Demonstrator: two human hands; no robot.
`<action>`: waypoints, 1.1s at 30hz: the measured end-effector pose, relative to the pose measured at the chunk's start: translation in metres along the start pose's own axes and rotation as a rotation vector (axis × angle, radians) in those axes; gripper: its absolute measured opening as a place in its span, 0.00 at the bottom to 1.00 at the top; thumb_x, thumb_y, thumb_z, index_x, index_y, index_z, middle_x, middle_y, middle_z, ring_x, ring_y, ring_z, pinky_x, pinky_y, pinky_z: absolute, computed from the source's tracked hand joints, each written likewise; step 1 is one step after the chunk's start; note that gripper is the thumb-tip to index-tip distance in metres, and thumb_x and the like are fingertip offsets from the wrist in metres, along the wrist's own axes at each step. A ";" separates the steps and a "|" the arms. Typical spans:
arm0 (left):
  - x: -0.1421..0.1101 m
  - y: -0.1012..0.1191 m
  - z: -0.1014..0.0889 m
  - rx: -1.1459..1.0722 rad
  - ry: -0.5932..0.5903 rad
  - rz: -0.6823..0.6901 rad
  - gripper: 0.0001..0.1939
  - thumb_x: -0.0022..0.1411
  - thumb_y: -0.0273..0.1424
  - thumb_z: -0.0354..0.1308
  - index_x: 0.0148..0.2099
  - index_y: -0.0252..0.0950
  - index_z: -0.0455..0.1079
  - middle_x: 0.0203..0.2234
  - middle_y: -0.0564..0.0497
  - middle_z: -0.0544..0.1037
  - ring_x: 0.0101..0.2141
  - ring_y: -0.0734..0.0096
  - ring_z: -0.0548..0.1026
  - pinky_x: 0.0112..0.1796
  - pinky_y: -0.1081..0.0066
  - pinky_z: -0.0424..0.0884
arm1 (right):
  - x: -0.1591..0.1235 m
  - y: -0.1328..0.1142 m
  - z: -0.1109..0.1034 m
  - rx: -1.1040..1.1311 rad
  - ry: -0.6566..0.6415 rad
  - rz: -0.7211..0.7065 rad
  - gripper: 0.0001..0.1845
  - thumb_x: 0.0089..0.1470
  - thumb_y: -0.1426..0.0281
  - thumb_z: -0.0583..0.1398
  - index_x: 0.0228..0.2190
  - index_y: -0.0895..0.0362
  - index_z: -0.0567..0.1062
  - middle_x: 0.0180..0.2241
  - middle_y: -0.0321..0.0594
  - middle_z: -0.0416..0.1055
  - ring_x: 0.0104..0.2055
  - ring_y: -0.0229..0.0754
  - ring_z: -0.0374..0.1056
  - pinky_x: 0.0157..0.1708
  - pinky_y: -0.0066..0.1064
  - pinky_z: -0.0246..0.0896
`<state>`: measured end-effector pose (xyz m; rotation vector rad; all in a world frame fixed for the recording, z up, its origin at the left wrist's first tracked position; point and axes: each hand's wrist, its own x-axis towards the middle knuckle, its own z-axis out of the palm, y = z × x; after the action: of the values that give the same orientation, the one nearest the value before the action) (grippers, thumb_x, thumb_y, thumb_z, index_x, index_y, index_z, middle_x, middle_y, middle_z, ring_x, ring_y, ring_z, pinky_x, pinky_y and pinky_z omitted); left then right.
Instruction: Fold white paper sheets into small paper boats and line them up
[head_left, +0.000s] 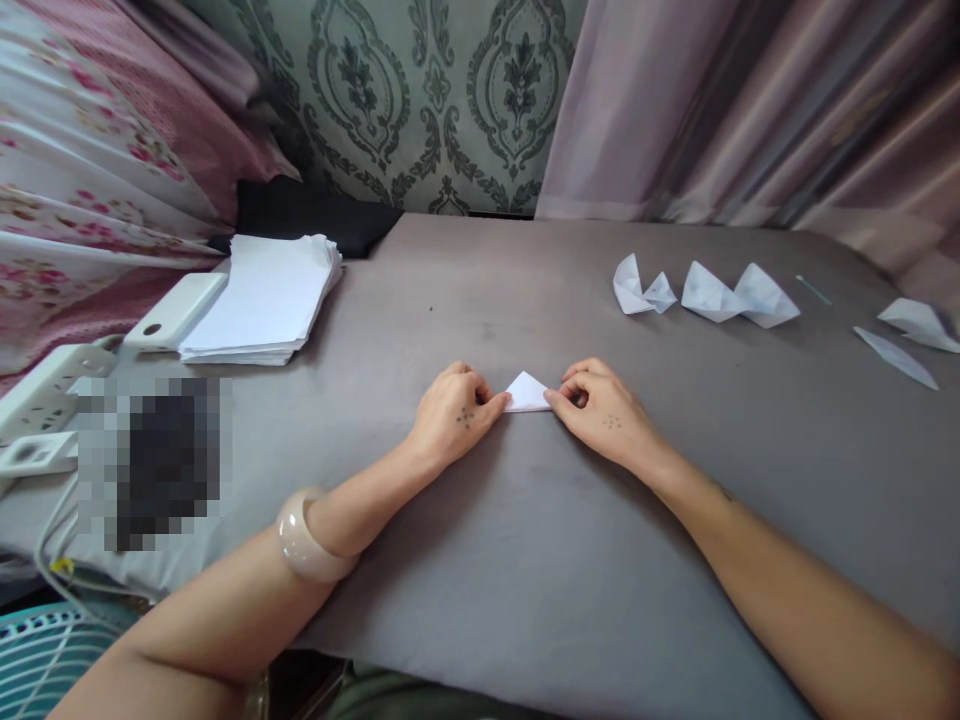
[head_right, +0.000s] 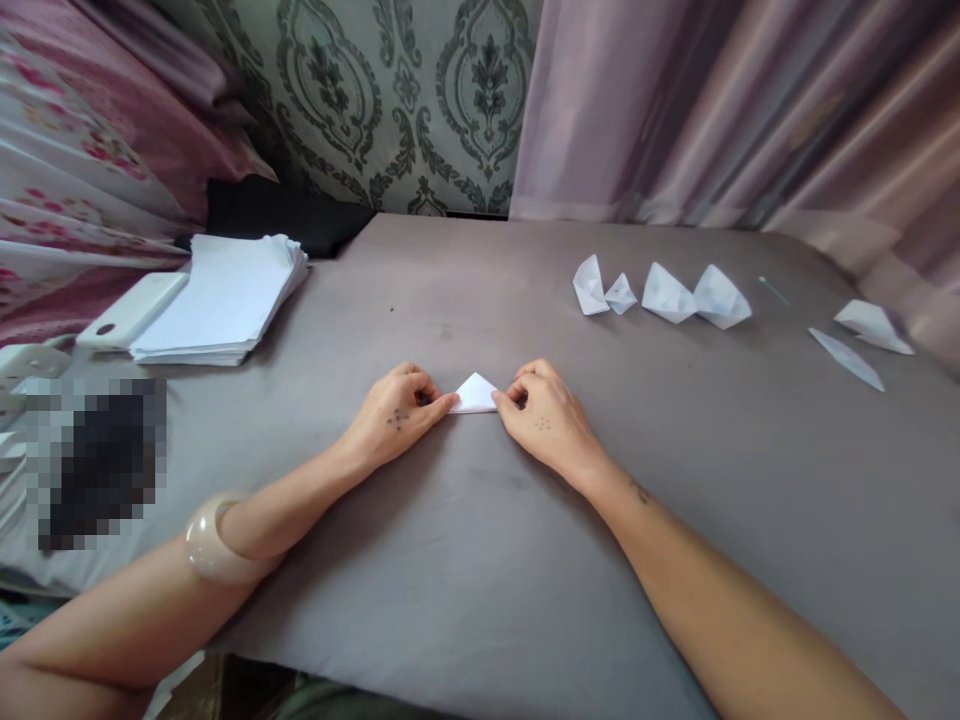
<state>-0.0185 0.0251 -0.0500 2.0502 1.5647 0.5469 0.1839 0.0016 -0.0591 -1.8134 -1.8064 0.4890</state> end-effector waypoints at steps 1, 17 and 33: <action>0.000 -0.001 0.000 0.003 0.000 0.003 0.13 0.59 0.38 0.59 0.27 0.35 0.71 0.33 0.47 0.73 0.30 0.68 0.70 0.33 0.66 0.66 | 0.000 0.000 0.000 -0.008 0.002 0.004 0.12 0.51 0.62 0.61 0.20 0.54 0.71 0.39 0.38 0.71 0.29 0.38 0.66 0.33 0.35 0.61; 0.000 -0.002 0.004 0.010 0.001 0.000 0.12 0.59 0.37 0.58 0.27 0.35 0.69 0.33 0.47 0.72 0.31 0.67 0.70 0.33 0.65 0.67 | 0.002 0.000 0.003 -0.042 -0.005 0.008 0.13 0.52 0.63 0.61 0.20 0.54 0.70 0.37 0.39 0.71 0.28 0.38 0.66 0.28 0.35 0.58; 0.004 -0.004 0.008 0.256 -0.135 0.678 0.21 0.69 0.23 0.39 0.52 0.38 0.71 0.40 0.44 0.72 0.40 0.65 0.66 0.42 0.66 0.65 | 0.010 0.016 -0.014 0.077 -0.075 0.001 0.10 0.47 0.61 0.65 0.26 0.55 0.74 0.35 0.37 0.68 0.29 0.36 0.63 0.34 0.33 0.61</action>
<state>-0.0158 0.0285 -0.0591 2.7547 0.8674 0.4373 0.2054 0.0103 -0.0563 -1.7659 -1.8104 0.6255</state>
